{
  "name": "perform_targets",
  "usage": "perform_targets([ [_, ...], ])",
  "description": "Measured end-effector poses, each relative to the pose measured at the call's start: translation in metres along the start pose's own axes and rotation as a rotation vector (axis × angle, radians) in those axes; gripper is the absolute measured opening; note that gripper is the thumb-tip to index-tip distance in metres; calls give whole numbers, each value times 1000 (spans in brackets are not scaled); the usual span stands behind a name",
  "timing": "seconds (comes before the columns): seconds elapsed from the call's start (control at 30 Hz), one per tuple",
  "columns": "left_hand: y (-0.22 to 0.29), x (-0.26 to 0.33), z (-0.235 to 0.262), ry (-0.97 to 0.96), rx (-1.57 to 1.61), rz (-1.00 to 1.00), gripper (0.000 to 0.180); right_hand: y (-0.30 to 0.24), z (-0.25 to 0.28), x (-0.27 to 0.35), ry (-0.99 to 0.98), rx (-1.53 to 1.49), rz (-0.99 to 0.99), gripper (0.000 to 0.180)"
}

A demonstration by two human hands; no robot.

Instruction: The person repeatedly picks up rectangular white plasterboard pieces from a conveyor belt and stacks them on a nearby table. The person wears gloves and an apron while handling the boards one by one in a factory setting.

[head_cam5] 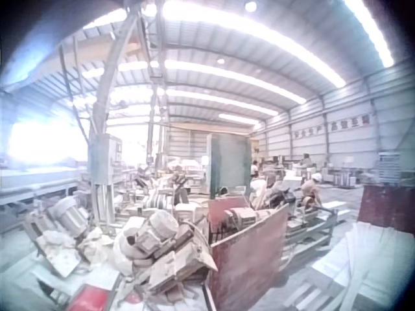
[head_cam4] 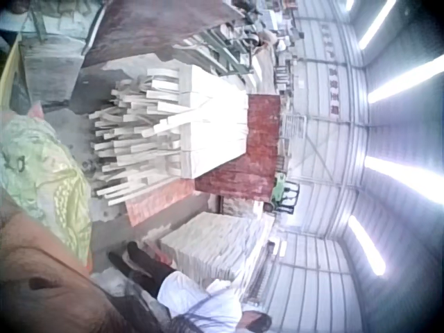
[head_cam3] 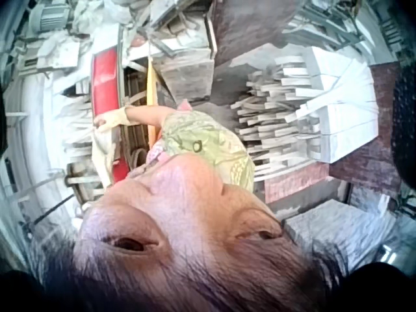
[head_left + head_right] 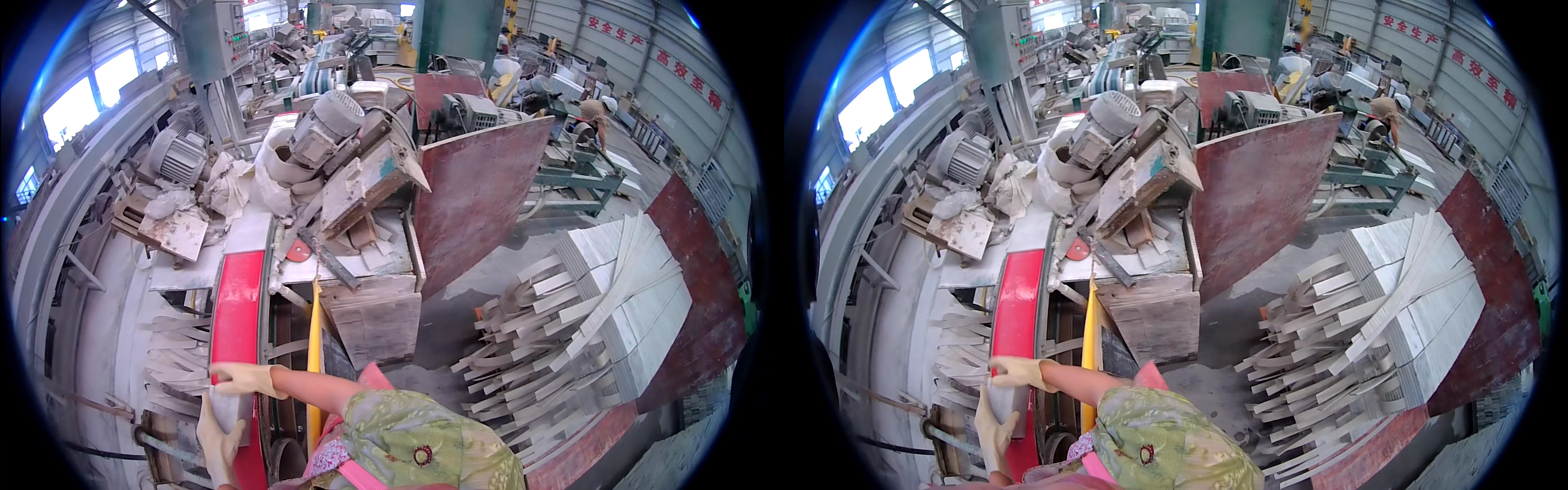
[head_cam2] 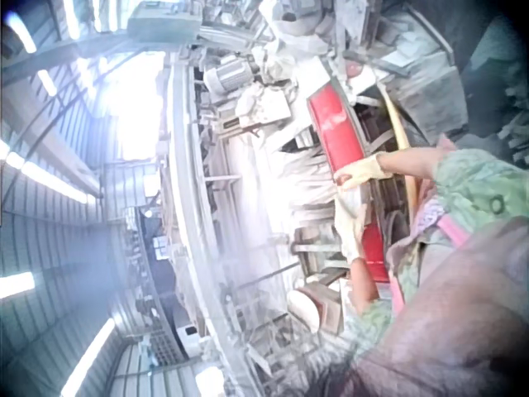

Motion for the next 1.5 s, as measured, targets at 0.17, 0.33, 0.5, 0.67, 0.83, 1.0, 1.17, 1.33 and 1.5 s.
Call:
perform_targets([
  [0.17,-27,50,-7,398,128,209,105,2,-16,-2,-18,-16,-5,54],
  [0.33,-33,86,-41,738,346,486,96,23,-26,-14,-13,-95,56,53],
  [0.5,-34,73,-73,729,399,418,65,-2,-3,8,11,-89,-79,56],
  [0.67,-87,88,-78,736,-160,-19,50,-84,13,74,1,253,279,69],
  [0.83,-95,84,-71,672,-1,274,55,-48,-5,44,-30,-136,-63,68],
  [1.0,-37,83,-50,648,442,493,67,-36,-19,45,50,-221,-155,62],
  [1.17,-18,85,-26,543,259,507,73,-17,-35,30,84,-281,-127,58],
  [1.33,-18,53,7,474,-111,210,86,20,-53,8,183,-194,-53,59],
  [1.5,5,13,11,76,-275,144,121,8,-44,16,221,-116,2,59],
])
Point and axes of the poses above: each hand's wrist, its own x-axis away from the middle knuckle, its own z-axis out of the back of the hand, y = z × x, the point moved 3 cm from there along -x, towards the middle knuckle, and after that the axes turned 10 degrees about y, right-handed, at the moved point
